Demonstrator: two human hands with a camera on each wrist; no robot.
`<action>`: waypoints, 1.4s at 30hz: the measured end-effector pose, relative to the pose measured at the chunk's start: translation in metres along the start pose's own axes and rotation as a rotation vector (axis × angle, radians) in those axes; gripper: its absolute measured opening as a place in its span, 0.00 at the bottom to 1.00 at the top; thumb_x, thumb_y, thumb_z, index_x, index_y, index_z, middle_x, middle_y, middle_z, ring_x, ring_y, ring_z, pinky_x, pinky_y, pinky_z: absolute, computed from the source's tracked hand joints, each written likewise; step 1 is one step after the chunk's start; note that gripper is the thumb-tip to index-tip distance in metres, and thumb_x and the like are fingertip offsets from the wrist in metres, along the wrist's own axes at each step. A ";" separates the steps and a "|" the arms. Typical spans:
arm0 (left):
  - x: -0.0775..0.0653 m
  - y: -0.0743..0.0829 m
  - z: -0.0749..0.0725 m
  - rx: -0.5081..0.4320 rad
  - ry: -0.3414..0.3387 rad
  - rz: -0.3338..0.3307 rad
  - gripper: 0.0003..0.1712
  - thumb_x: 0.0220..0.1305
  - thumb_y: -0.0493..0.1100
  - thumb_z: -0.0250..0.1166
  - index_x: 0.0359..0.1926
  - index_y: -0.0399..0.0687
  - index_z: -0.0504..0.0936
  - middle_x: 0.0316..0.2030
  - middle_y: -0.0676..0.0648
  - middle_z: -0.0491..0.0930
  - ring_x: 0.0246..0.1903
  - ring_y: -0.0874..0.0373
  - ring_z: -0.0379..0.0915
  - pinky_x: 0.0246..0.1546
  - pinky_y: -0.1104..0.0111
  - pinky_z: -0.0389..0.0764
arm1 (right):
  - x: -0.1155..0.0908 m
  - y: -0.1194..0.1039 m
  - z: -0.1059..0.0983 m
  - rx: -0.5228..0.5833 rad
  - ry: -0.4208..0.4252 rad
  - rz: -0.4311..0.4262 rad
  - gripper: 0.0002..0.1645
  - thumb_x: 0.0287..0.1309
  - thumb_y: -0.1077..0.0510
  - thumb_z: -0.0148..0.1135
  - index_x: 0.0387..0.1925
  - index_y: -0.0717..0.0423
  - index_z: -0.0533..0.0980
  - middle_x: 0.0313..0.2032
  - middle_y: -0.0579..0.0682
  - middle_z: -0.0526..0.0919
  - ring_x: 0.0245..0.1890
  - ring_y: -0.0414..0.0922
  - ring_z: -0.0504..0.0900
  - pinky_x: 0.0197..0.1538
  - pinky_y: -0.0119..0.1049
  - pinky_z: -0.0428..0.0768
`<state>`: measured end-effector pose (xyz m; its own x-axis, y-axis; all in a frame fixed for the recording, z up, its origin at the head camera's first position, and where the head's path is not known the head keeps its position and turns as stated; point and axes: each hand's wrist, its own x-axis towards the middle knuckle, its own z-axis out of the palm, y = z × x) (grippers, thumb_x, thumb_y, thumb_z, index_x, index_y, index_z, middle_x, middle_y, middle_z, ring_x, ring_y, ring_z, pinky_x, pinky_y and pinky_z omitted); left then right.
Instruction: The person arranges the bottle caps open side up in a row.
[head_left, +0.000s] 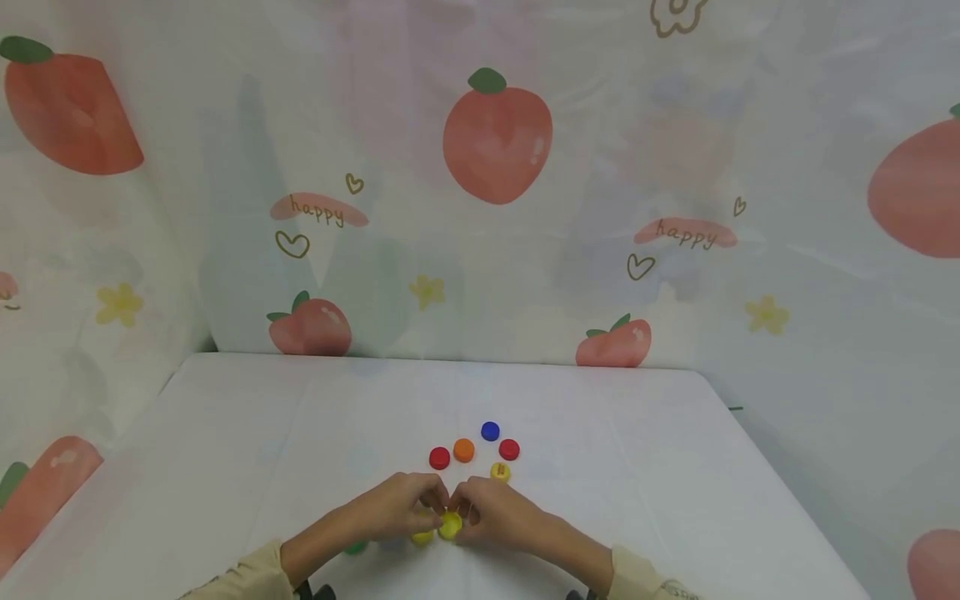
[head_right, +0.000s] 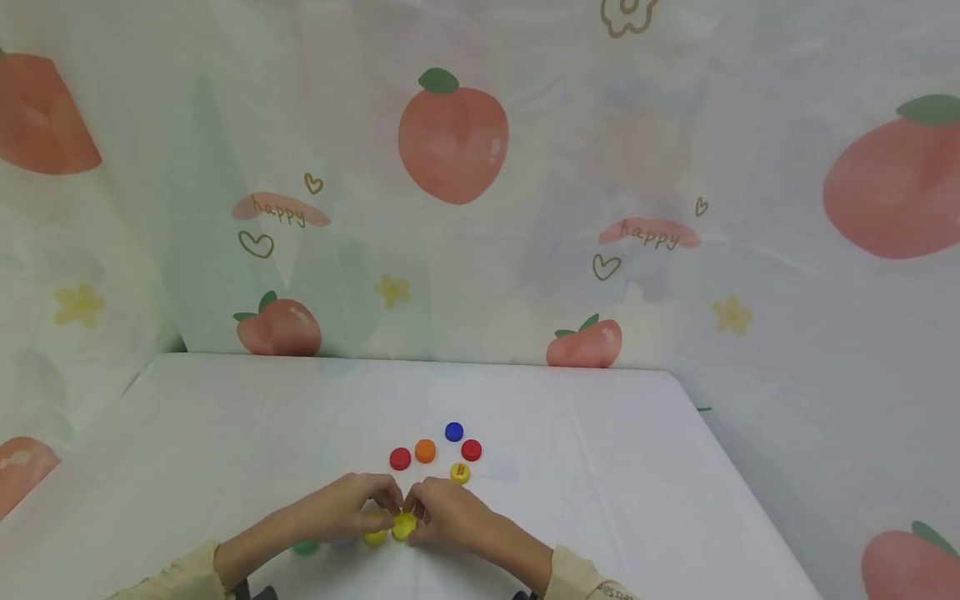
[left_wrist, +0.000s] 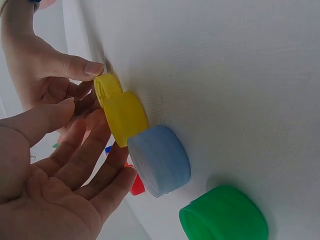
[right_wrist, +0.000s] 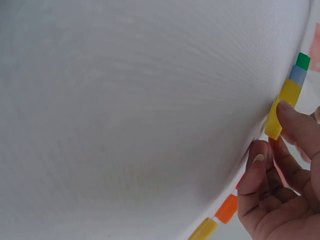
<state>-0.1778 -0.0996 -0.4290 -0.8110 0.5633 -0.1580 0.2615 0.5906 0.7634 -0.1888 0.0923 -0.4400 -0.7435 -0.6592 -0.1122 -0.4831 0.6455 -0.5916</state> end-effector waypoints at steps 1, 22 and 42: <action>0.000 0.000 0.000 -0.001 -0.004 -0.001 0.08 0.56 0.35 0.68 0.37 0.44 0.78 0.32 0.54 0.81 0.34 0.63 0.77 0.39 0.70 0.79 | 0.000 0.000 0.000 -0.009 -0.001 -0.001 0.15 0.48 0.59 0.72 0.39 0.55 0.79 0.27 0.35 0.75 0.25 0.33 0.72 0.31 0.23 0.75; -0.005 0.002 -0.017 0.065 0.066 0.012 0.11 0.57 0.40 0.68 0.40 0.46 0.78 0.35 0.54 0.80 0.40 0.57 0.76 0.43 0.62 0.79 | -0.003 -0.003 -0.006 -0.043 -0.010 0.012 0.17 0.47 0.56 0.73 0.41 0.51 0.79 0.31 0.38 0.74 0.28 0.33 0.72 0.33 0.22 0.75; 0.013 0.002 -0.036 0.204 0.333 -0.047 0.16 0.53 0.39 0.71 0.41 0.37 0.79 0.33 0.45 0.80 0.34 0.53 0.76 0.35 0.65 0.80 | 0.027 0.012 -0.040 -0.072 0.268 -0.135 0.20 0.53 0.60 0.68 0.48 0.60 0.76 0.42 0.53 0.79 0.42 0.48 0.78 0.45 0.39 0.80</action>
<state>-0.2064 -0.1123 -0.4072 -0.9411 0.3346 0.0481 0.2919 0.7329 0.6145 -0.2329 0.0973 -0.4182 -0.7613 -0.6217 0.1841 -0.6103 0.5911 -0.5273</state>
